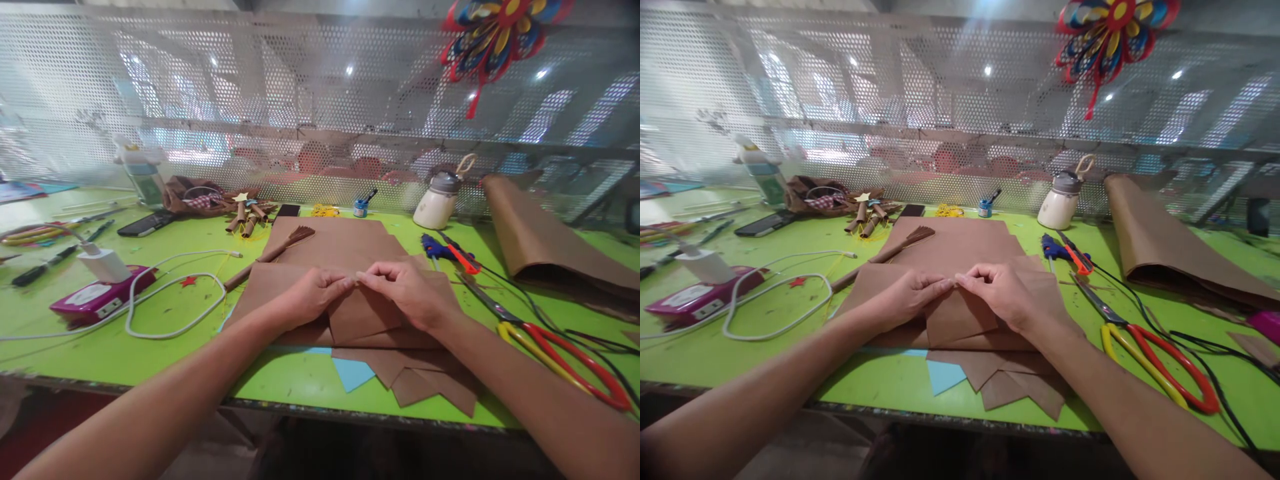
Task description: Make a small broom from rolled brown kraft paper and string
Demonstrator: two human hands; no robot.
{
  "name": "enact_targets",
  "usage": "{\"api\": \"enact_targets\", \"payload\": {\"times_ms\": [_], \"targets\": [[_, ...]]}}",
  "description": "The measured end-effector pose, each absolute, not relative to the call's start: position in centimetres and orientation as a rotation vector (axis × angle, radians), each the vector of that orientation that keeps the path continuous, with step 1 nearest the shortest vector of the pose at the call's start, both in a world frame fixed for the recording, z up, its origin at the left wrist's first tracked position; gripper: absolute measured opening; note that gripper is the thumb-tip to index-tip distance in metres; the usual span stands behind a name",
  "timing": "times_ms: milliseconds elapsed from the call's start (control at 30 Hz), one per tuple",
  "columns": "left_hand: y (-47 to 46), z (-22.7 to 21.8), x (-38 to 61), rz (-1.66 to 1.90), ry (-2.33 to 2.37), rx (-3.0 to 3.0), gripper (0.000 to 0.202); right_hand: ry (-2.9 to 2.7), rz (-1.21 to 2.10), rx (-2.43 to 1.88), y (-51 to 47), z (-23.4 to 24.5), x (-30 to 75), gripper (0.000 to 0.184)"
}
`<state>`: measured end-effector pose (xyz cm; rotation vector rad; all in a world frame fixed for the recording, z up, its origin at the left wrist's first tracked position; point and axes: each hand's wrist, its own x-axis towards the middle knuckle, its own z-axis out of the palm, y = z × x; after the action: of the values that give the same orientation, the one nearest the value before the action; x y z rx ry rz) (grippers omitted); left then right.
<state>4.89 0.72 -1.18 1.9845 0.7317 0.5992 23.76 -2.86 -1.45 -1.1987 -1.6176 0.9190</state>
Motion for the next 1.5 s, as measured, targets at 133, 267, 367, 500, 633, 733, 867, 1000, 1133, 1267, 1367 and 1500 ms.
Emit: {"api": "enact_targets", "payload": {"times_ms": [133, 267, 367, 500, 633, 733, 867, 1000, 1133, 1267, 1367, 1500], "targets": [[0.8, -1.1, 4.8, 0.564, 0.706, 1.993, 0.04, -1.578, 0.972, -1.19, -2.6, -1.8, 24.0, 0.036], [0.9, -1.2, 4.8, 0.552, 0.679, 2.022, 0.037, -1.52, 1.019, -1.206, -2.4, -2.0, 24.1, 0.035], [0.9, -1.3, 4.8, 0.565, 0.67, 2.02, 0.035, -1.565, 0.971, -1.226, -2.3, -2.1, 24.2, 0.035], [0.9, -1.3, 4.8, 0.556, 0.718, 2.031, 0.037, -1.649, 0.922, -1.232, -2.5, -1.7, 24.2, 0.03], [0.9, -1.3, 4.8, 0.545, 0.737, 2.042, 0.038, -1.698, 0.771, -1.281, -2.8, -1.1, 24.1, 0.025], [0.9, -1.4, 4.8, 0.549, 0.73, 2.042, 0.038, -1.722, 0.735, -1.307, -2.8, -0.9, 24.2, 0.024], [0.9, -1.4, 4.8, 0.541, 0.709, 2.033, 0.039, -1.699, 0.846, -1.273, -2.3, -1.5, 24.6, 0.029], [0.8, -1.5, 4.9, 0.53, 0.681, 2.006, 0.039, -1.646, 0.954, -1.282, -2.0, -1.9, 25.0, 0.033], [0.8, -1.4, 4.9, 0.513, 0.693, 1.989, 0.04, -1.606, 1.04, -1.273, -2.0, -1.9, 25.0, 0.033], [0.8, -1.3, 5.0, 0.506, 0.71, 1.924, 0.039, -1.552, 1.105, -1.23, -2.1, -2.0, 24.8, 0.032], [0.8, -1.4, 5.1, 0.509, 0.71, 1.851, 0.038, -1.527, 1.135, -1.239, -2.2, -2.1, 24.6, 0.033], [0.9, -1.6, 5.0, 0.501, 0.728, 1.816, 0.037, -1.53, 1.127, -1.229, -2.2, -1.8, 24.6, 0.034]]}}
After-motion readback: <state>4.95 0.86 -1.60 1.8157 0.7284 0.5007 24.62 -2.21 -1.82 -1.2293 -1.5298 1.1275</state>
